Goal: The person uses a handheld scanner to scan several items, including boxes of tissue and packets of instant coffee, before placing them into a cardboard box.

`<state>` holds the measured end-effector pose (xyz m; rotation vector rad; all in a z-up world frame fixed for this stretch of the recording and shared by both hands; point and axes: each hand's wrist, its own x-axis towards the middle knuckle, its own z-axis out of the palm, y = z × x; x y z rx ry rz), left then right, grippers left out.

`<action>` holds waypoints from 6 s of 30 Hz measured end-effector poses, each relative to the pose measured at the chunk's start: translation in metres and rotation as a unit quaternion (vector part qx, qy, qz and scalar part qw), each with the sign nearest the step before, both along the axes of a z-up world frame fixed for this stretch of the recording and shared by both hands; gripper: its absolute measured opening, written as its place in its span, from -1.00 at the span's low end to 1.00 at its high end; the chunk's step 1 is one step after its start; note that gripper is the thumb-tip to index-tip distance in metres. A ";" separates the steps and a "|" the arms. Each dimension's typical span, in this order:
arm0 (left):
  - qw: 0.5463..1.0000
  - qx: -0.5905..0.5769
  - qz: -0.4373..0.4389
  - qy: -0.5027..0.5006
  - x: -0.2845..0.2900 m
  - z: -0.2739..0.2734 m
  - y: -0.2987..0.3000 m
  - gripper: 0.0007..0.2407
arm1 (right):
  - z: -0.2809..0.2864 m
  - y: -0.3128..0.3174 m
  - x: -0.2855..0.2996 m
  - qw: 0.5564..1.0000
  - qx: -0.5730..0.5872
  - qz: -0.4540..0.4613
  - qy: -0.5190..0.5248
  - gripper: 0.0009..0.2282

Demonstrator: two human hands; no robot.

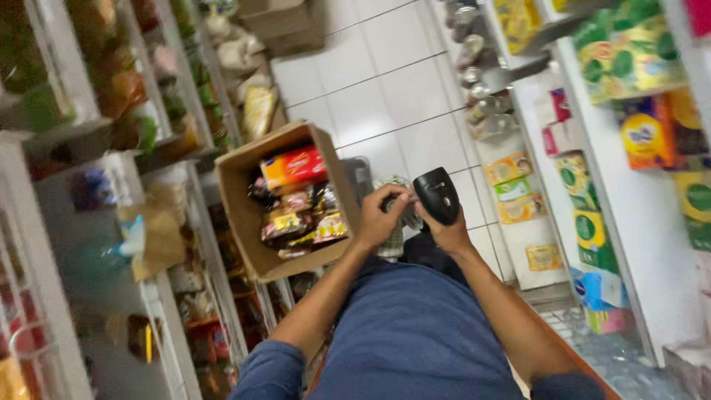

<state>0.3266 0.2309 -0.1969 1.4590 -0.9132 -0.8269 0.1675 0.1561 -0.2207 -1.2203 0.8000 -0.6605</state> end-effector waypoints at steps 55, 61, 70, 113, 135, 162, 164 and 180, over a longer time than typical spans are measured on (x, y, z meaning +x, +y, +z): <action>0.845 0.422 0.315 0.093 0.274 -0.221 0.123 -0.04 | 0.064 0.129 0.111 0.981 0.156 -0.111 -0.010 -0.47; 0.800 0.474 0.350 0.111 0.278 -0.185 0.098 -0.06 | 0.086 0.123 0.133 0.989 0.126 -0.075 0.025 -0.46; 0.901 0.197 0.376 0.091 0.221 -0.146 0.129 -0.23 | 0.104 0.098 0.130 0.991 0.101 -0.080 0.048 -0.49; 0.978 -0.097 0.026 0.182 0.159 -0.007 0.189 -0.28 | 0.117 0.149 0.168 0.927 -0.354 -0.038 0.119 -0.70; 0.985 0.005 -0.035 -0.171 0.178 0.060 0.155 -0.20 | 0.136 0.106 0.137 0.877 -0.421 0.055 0.227 -0.72; 0.979 -0.083 -0.062 -0.174 0.174 -0.001 0.160 -0.21 | 0.099 0.078 0.137 0.915 -0.334 0.070 0.214 -0.65; 0.995 -0.092 -0.042 -0.015 0.165 -0.032 0.165 -0.32 | 0.066 0.078 0.125 0.954 -0.180 0.055 0.233 -0.68; 0.802 0.064 0.001 0.594 0.163 -0.065 0.200 -0.49 | 0.065 0.136 0.146 0.958 -0.198 0.120 0.168 -0.71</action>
